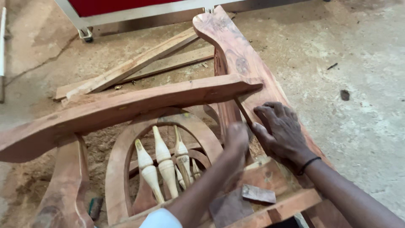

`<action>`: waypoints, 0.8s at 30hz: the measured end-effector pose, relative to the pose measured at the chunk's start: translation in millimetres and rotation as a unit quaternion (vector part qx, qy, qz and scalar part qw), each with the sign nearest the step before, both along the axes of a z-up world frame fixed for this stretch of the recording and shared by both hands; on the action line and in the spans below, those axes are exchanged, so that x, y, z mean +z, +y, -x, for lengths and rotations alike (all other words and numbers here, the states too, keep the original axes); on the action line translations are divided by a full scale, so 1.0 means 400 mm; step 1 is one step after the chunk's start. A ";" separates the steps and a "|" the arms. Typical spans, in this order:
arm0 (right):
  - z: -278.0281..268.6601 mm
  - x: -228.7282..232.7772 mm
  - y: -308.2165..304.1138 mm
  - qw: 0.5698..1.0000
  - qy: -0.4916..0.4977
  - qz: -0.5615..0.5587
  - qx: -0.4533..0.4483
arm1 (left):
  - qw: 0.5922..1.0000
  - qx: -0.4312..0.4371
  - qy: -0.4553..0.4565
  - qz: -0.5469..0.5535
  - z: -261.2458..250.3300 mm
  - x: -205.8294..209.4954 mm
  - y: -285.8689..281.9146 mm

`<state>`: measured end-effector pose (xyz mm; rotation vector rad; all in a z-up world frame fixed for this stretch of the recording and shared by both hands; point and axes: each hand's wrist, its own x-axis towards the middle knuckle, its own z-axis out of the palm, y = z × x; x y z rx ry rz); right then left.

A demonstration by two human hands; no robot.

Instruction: The person sands the wooden frame of a chair back with sandpaper. They move their hands across the wood surface and into the spaces between the decorative spindles while handling small strips and blocks of sandpaper.

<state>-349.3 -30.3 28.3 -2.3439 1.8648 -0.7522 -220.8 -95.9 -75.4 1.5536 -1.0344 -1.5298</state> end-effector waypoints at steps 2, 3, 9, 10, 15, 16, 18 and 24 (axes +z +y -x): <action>-0.013 0.011 0.007 1.000 -0.006 -0.013 -0.015 | 0.993 -0.043 -0.072 0.079 -0.012 0.002 0.011; -0.018 0.016 0.013 1.000 -0.019 -0.019 -0.012 | 0.998 0.030 0.041 0.042 -0.017 0.018 -0.026; -0.006 0.015 0.002 1.000 -0.013 -0.005 0.012 | 1.000 0.007 -0.004 -0.005 -0.026 0.074 -0.027; -0.005 0.016 0.004 1.000 -0.017 -0.005 0.012 | 1.000 -0.019 -0.019 -0.003 -0.031 0.074 -0.006; -0.008 0.022 0.013 0.999 -0.021 0.006 0.025 | 0.996 0.050 0.074 -0.016 -0.034 0.108 -0.083; -0.008 0.022 0.013 0.999 -0.020 0.009 0.026 | 0.999 0.019 0.026 0.008 -0.031 0.098 -0.039; -0.009 0.020 0.006 1.000 -0.018 0.003 0.022 | 0.999 -0.017 -0.032 0.029 -0.039 0.101 -0.023; -0.006 0.024 0.009 1.000 -0.013 0.005 0.025 | 1.000 0.022 -0.013 -0.009 -0.041 0.149 -0.070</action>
